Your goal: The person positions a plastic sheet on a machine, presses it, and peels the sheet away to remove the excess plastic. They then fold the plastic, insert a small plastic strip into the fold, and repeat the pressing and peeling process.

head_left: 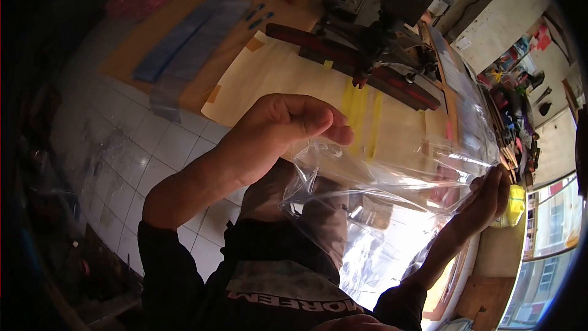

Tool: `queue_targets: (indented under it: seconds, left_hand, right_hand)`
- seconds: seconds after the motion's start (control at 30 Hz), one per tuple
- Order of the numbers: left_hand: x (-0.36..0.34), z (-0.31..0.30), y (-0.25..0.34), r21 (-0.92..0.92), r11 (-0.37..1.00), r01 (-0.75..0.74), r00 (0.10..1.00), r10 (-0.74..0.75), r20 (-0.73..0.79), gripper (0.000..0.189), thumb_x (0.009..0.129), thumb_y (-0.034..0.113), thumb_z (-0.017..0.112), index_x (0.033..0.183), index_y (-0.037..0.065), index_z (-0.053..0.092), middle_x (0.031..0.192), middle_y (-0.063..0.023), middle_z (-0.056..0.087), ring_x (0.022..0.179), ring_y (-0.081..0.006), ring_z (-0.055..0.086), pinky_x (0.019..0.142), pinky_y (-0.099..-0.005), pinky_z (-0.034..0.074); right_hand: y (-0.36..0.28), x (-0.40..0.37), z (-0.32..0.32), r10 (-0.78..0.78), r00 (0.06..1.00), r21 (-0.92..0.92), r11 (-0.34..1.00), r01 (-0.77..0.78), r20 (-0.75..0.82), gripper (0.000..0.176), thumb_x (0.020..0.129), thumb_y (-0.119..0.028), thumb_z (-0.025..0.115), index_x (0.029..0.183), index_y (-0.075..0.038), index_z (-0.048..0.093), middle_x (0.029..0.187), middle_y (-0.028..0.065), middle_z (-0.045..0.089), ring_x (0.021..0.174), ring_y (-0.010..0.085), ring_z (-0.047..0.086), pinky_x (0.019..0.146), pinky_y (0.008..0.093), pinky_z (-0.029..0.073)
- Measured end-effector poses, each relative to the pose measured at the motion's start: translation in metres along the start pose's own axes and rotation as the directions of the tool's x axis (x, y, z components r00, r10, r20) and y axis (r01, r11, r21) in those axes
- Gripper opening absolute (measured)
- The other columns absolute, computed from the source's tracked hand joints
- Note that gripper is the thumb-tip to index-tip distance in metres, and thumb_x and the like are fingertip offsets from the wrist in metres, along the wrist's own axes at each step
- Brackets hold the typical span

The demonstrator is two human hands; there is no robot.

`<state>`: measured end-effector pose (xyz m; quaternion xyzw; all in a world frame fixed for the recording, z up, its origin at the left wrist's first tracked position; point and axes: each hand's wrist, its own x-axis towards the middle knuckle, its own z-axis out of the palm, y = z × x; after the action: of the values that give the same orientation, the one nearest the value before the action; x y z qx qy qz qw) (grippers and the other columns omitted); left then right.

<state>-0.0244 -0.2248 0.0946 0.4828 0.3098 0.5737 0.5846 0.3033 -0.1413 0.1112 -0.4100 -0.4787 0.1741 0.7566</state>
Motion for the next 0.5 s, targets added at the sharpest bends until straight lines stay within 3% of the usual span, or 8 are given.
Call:
queue_targets:
  seconds: [0.13, 0.2, 0.27, 0.33, 0.4, 0.43, 0.47, 0.5]
  left_hand:
    - [0.002, -0.001, 0.007, -0.057, 0.992, 0.108, 0.991, -0.112, -0.071, 0.018, 0.094, 0.019, 0.049, 0.102, 0.006, 0.06, 0.105, -0.0102, 0.064, 0.108, -0.0224, 0.057, 0.094, -0.0357, 0.04]
    - [-0.002, -0.001, 0.017, 0.007, 0.983, 0.185, 0.977, -0.183, -0.105, 0.018, 0.094, 0.019, 0.047, 0.102, 0.007, 0.057, 0.11, -0.01, 0.061, 0.109, -0.0209, 0.056, 0.093, -0.0348, 0.04]
    - [-0.006, -0.003, 0.026, 0.052, 0.931, 0.361, 0.928, -0.353, -0.119, 0.017, 0.095, 0.02, 0.046, 0.101, 0.007, 0.056, 0.111, -0.0091, 0.06, 0.109, -0.0206, 0.056, 0.094, -0.0359, 0.039]
    - [-0.011, -0.003, 0.031, 0.099, 0.913, 0.397, 0.914, -0.382, -0.138, 0.017, 0.096, 0.022, 0.043, 0.1, 0.01, 0.055, 0.11, -0.0072, 0.06, 0.109, -0.0198, 0.056, 0.092, -0.0341, 0.039]
    - [-0.019, 0.003, 0.041, 0.255, 0.802, 0.54, 0.835, -0.472, -0.281, 0.017, 0.097, 0.023, 0.04, 0.1, 0.012, 0.053, 0.106, -0.0049, 0.06, 0.107, -0.0183, 0.057, 0.089, -0.0311, 0.039]
    - [-0.023, 0.003, 0.04, 0.258, 0.801, 0.54, 0.835, -0.47, -0.287, 0.017, 0.097, 0.023, 0.04, 0.1, 0.012, 0.053, 0.106, -0.0049, 0.06, 0.107, -0.0183, 0.057, 0.089, -0.0311, 0.039]
    - [-0.027, 0.002, 0.036, 0.295, 0.782, 0.549, 0.826, -0.452, -0.338, 0.018, 0.098, 0.024, 0.039, 0.099, 0.012, 0.053, 0.104, -0.0047, 0.061, 0.105, -0.0172, 0.057, 0.087, -0.0298, 0.039]
    - [-0.032, 0.002, 0.032, 0.329, 0.762, 0.559, 0.815, -0.431, -0.388, 0.019, 0.099, 0.025, 0.037, 0.099, 0.012, 0.052, 0.102, -0.0046, 0.061, 0.102, -0.016, 0.057, 0.086, -0.0285, 0.039]
  right_hand:
    - [0.001, -0.007, -0.005, -0.148, 0.988, 0.063, 0.987, 0.145, 0.038, 0.01, 0.091, -0.009, 0.055, 0.092, 0.0, 0.06, 0.074, 0.0011, 0.055, 0.059, 0.0057, 0.045, 0.051, 0.0187, 0.036]
    - [-0.008, -0.018, -0.001, -0.208, 0.977, -0.015, 0.978, 0.208, -0.044, 0.01, 0.091, -0.007, 0.053, 0.09, 0.001, 0.059, 0.073, 0.0028, 0.054, 0.055, 0.0075, 0.044, 0.048, 0.0196, 0.035]
    - [-0.012, -0.029, -0.007, -0.283, 0.958, 0.008, 0.959, 0.284, -0.046, 0.01, 0.091, -0.006, 0.052, 0.091, 0.002, 0.058, 0.073, 0.0047, 0.054, 0.056, 0.0087, 0.045, 0.047, 0.0202, 0.037]
    - [-0.018, -0.042, -0.014, -0.353, 0.934, 0.039, 0.934, 0.355, -0.051, 0.01, 0.091, -0.005, 0.051, 0.092, 0.003, 0.057, 0.073, 0.0066, 0.054, 0.056, 0.0098, 0.047, 0.047, 0.0209, 0.039]
    - [-0.026, -0.057, -0.022, -0.583, 0.812, -0.021, 0.813, 0.582, -0.024, 0.011, 0.091, -0.003, 0.048, 0.095, 0.004, 0.056, 0.073, 0.012, 0.056, 0.057, 0.0145, 0.052, 0.046, 0.0241, 0.046]
    - [-0.027, -0.063, -0.029, -0.706, 0.707, -0.029, 0.707, 0.707, 0.041, 0.014, 0.089, -0.001, 0.051, 0.101, 0.004, 0.055, 0.08, 0.0186, 0.058, 0.056, 0.0212, 0.056, 0.046, 0.0288, 0.051]
    - [-0.03, -0.074, -0.044, -0.518, 0.843, 0.383, 0.814, 0.436, 0.143, 0.026, 0.083, 0.0, 0.056, 0.109, 0.002, 0.052, 0.09, 0.0198, 0.057, 0.055, 0.0237, 0.057, 0.046, 0.0297, 0.051]
    - [-0.032, -0.075, -0.05, -0.682, 0.678, 0.391, 0.724, 0.569, 0.276, 0.032, 0.08, 0.001, 0.057, 0.111, 0.001, 0.052, 0.092, 0.0196, 0.057, 0.056, 0.0237, 0.058, 0.046, 0.0291, 0.051]
